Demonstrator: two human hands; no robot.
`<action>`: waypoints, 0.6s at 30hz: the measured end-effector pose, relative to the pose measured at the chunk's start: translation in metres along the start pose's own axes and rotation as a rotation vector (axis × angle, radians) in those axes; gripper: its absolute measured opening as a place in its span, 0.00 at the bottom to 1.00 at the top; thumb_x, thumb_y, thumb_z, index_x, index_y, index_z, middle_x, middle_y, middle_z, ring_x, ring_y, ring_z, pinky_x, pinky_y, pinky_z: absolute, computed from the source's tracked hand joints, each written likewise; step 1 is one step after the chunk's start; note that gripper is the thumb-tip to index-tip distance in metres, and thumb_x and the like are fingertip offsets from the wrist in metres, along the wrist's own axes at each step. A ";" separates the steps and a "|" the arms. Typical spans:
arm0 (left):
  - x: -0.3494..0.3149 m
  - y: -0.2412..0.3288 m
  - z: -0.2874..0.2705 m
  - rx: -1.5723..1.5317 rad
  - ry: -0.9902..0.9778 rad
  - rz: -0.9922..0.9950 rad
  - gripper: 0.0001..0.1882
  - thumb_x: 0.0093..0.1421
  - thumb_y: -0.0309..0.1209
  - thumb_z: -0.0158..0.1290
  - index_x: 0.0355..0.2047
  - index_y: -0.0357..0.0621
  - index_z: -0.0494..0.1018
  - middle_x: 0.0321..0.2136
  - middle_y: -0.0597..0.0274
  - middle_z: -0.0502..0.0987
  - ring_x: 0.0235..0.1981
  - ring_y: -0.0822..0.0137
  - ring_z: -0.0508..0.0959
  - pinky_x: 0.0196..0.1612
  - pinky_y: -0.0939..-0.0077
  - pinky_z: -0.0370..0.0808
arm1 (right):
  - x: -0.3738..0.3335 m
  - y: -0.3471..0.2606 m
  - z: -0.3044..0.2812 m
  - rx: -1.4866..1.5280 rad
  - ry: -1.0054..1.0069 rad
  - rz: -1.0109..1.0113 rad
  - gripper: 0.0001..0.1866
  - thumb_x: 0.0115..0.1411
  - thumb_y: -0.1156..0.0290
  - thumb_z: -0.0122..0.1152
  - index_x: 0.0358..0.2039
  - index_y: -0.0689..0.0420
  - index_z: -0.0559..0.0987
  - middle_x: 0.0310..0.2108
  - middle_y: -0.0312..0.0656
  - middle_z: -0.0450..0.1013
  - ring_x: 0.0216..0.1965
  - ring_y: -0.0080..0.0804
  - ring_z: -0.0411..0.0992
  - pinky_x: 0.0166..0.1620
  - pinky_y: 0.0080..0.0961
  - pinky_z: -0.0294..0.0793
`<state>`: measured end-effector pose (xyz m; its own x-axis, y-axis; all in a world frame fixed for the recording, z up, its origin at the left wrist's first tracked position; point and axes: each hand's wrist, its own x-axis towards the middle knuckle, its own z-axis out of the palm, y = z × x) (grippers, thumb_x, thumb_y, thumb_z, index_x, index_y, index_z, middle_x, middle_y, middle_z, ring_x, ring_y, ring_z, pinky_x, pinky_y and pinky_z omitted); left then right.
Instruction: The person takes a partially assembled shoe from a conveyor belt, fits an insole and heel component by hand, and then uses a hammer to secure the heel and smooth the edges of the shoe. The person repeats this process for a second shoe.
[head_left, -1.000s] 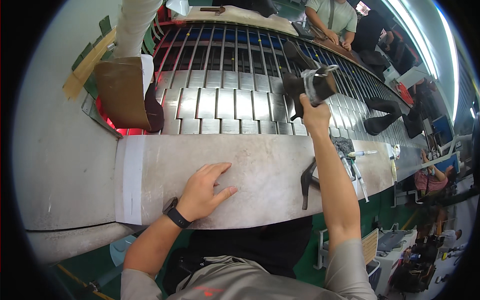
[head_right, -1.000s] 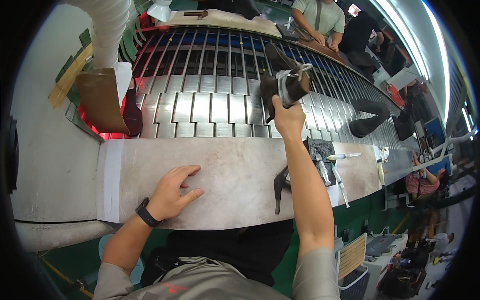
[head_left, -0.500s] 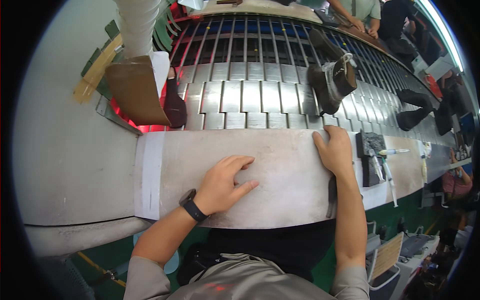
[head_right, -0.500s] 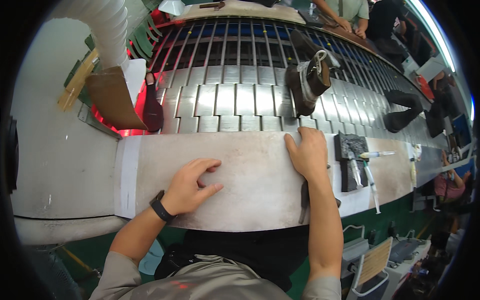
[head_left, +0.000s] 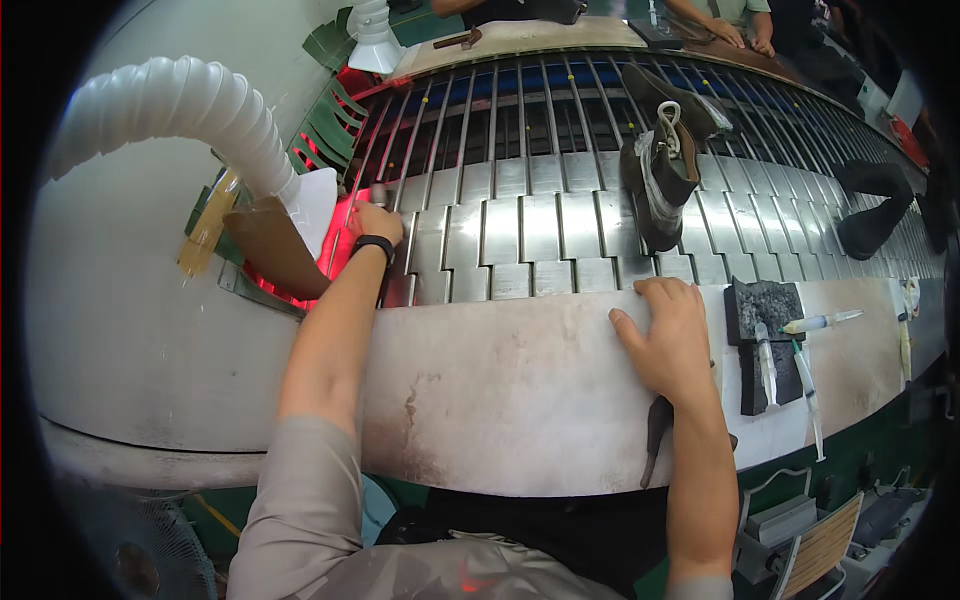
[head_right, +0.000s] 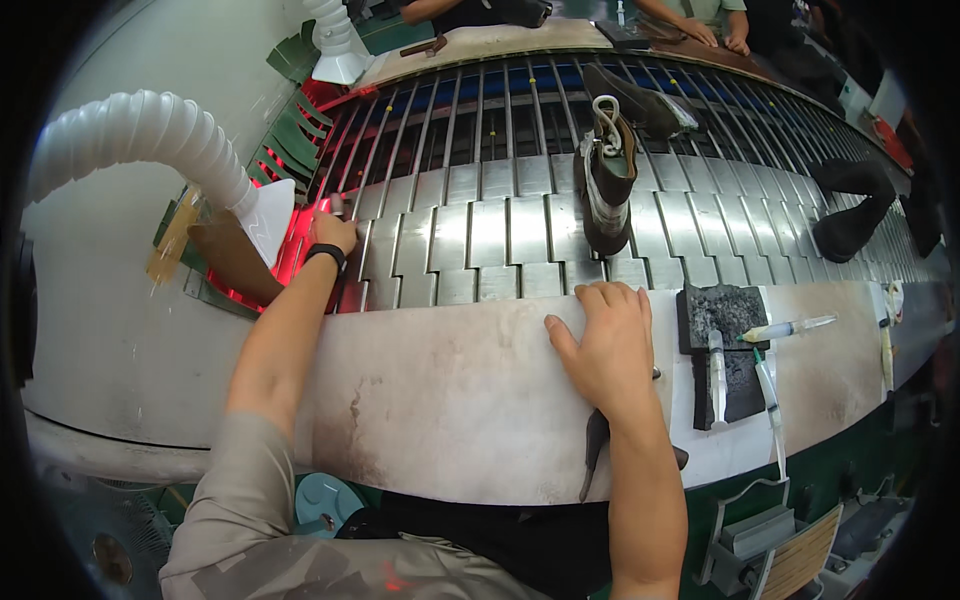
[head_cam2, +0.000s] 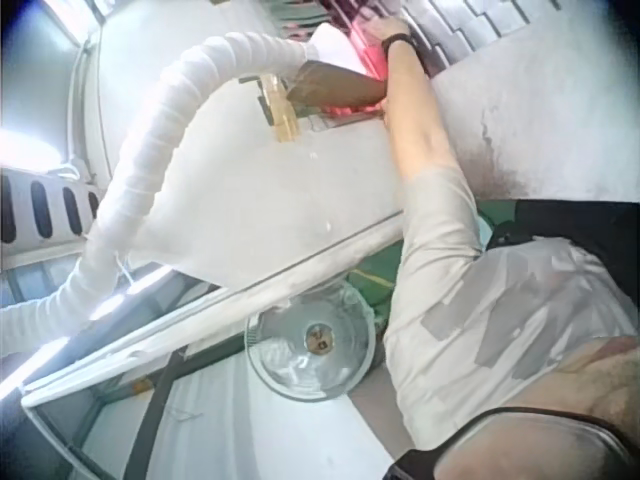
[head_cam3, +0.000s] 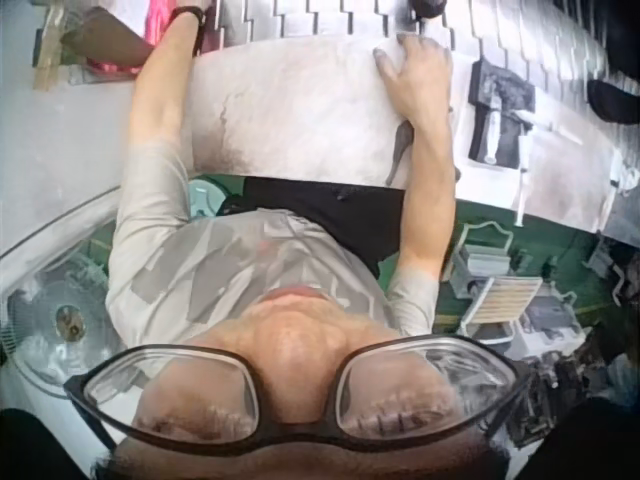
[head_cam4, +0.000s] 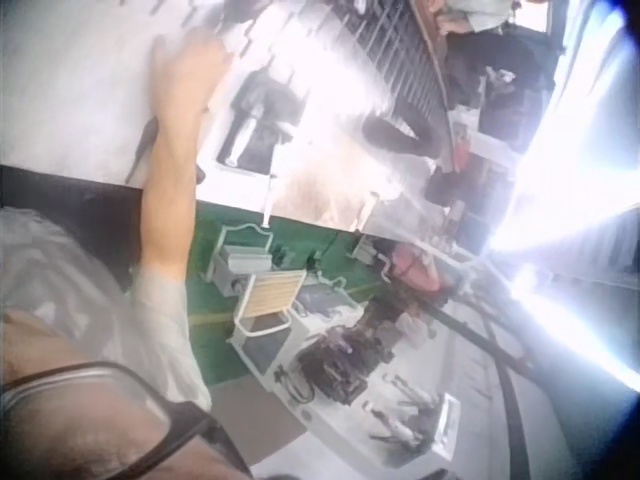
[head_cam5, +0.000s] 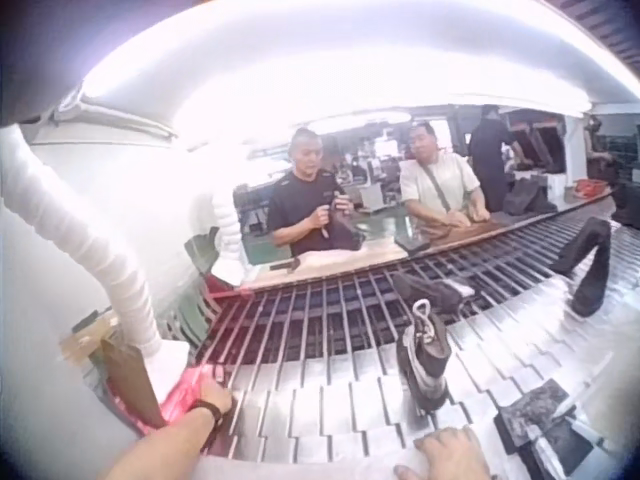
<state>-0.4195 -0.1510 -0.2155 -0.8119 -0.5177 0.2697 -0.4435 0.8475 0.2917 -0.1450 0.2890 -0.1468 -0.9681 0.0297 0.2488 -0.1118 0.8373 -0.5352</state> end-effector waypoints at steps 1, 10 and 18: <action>-0.018 0.020 0.000 -0.130 -0.168 0.099 0.36 0.54 0.37 0.67 0.59 0.32 0.67 0.50 0.36 0.80 0.55 0.42 0.80 0.61 0.51 0.76 | -0.002 0.004 -0.002 -0.003 0.023 -0.016 0.25 0.60 0.60 0.71 0.51 0.67 0.81 0.54 0.55 0.77 0.61 0.52 0.70 0.71 0.52 0.59; -0.220 0.122 -0.135 -0.566 -0.397 1.374 0.31 0.51 0.25 0.66 0.58 0.42 0.75 0.47 0.49 0.79 0.48 0.45 0.81 0.52 0.56 0.80 | -0.004 -0.022 -0.009 0.476 0.109 -0.138 0.36 0.55 0.71 0.75 0.63 0.68 0.73 0.53 0.60 0.78 0.53 0.53 0.78 0.56 0.41 0.77; -0.155 0.108 -0.102 -0.860 -1.381 0.799 0.33 0.66 0.43 0.57 0.67 0.35 0.71 0.64 0.50 0.76 0.66 0.58 0.74 0.69 0.63 0.68 | -0.008 -0.024 -0.004 0.427 -0.137 0.014 0.15 0.58 0.72 0.71 0.44 0.66 0.82 0.26 0.50 0.80 0.29 0.47 0.81 0.36 0.39 0.79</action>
<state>-0.3025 0.0088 -0.1326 -0.6030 0.7783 -0.1748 0.1037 0.2938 0.9502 -0.1341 0.2710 -0.1333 -0.9878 -0.0567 0.1453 -0.1529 0.5364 -0.8300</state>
